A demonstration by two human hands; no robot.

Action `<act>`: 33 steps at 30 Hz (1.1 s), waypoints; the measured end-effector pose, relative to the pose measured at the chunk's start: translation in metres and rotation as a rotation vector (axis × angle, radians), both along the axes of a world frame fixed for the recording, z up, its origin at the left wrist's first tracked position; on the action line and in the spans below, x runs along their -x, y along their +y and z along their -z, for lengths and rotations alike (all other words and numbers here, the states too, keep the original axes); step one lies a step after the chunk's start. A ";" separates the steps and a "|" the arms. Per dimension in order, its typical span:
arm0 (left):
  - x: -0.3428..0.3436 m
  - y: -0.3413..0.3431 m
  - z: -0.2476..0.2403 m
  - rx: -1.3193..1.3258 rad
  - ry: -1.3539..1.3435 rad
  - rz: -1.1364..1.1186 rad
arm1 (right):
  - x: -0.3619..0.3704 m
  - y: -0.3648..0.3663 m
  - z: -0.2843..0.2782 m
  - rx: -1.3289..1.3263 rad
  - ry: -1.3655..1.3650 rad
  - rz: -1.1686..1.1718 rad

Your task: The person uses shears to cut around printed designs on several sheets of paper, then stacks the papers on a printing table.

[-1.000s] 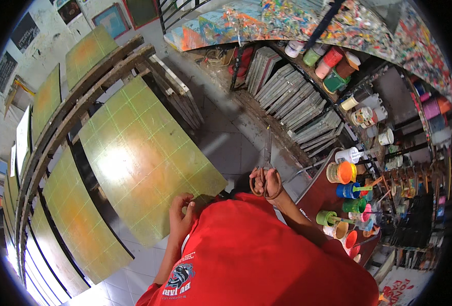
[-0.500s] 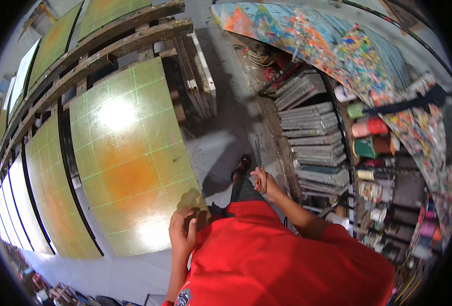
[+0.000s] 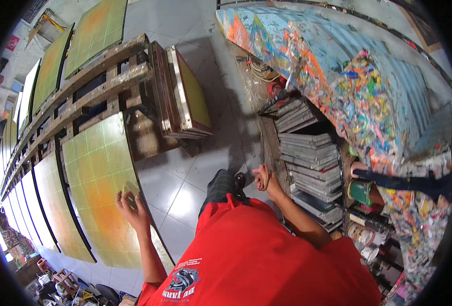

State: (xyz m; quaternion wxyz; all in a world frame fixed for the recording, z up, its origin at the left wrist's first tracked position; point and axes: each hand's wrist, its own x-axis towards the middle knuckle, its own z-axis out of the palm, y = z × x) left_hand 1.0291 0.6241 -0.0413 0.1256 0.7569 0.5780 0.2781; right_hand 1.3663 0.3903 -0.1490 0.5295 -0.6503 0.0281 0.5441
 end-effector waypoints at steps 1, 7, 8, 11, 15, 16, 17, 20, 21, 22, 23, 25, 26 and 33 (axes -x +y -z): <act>-0.014 0.012 -0.001 -0.045 0.033 -0.023 | -0.020 0.015 -0.008 -0.032 0.013 -0.022; -0.162 0.061 -0.040 0.075 -0.319 0.200 | -0.133 0.111 -0.005 -0.095 -0.138 -0.079; -0.196 0.072 -0.039 0.162 -0.430 0.256 | -0.152 0.130 0.002 -0.074 -0.201 -0.099; -0.298 0.119 -0.029 0.373 -0.486 0.493 | -0.214 0.201 -0.013 -0.016 -0.315 -0.178; -0.425 0.212 -0.038 0.731 -0.427 0.727 | -0.296 0.271 0.012 -0.023 -0.519 -0.230; -0.451 0.240 -0.054 0.764 -0.378 0.781 | -0.317 0.286 0.011 -0.024 -0.532 -0.242; -0.474 0.265 -0.069 0.797 -0.328 0.834 | -0.338 0.302 0.009 -0.025 -0.547 -0.254; -0.526 0.332 -0.103 0.749 -0.352 0.727 | -0.379 0.362 -0.014 0.054 -0.558 -0.321; -0.542 0.350 -0.111 0.749 -0.368 0.689 | -0.392 0.380 -0.022 0.066 -0.467 -0.306; -0.555 0.369 -0.114 0.755 -0.353 0.714 | -0.405 0.398 -0.027 0.075 -0.376 -0.292; -0.566 0.388 -0.117 0.761 -0.337 0.739 | -0.421 0.415 -0.032 0.060 -0.291 -0.359; -0.592 0.420 -0.120 0.784 -0.293 0.768 | -0.453 0.451 -0.044 -0.112 -0.210 -0.321; -0.605 0.434 -0.122 0.793 -0.262 0.772 | -0.469 0.470 -0.048 -0.198 -0.170 -0.300; -0.676 0.545 -0.081 0.937 -0.219 0.790 | -0.552 0.637 -0.110 -0.874 0.398 -0.080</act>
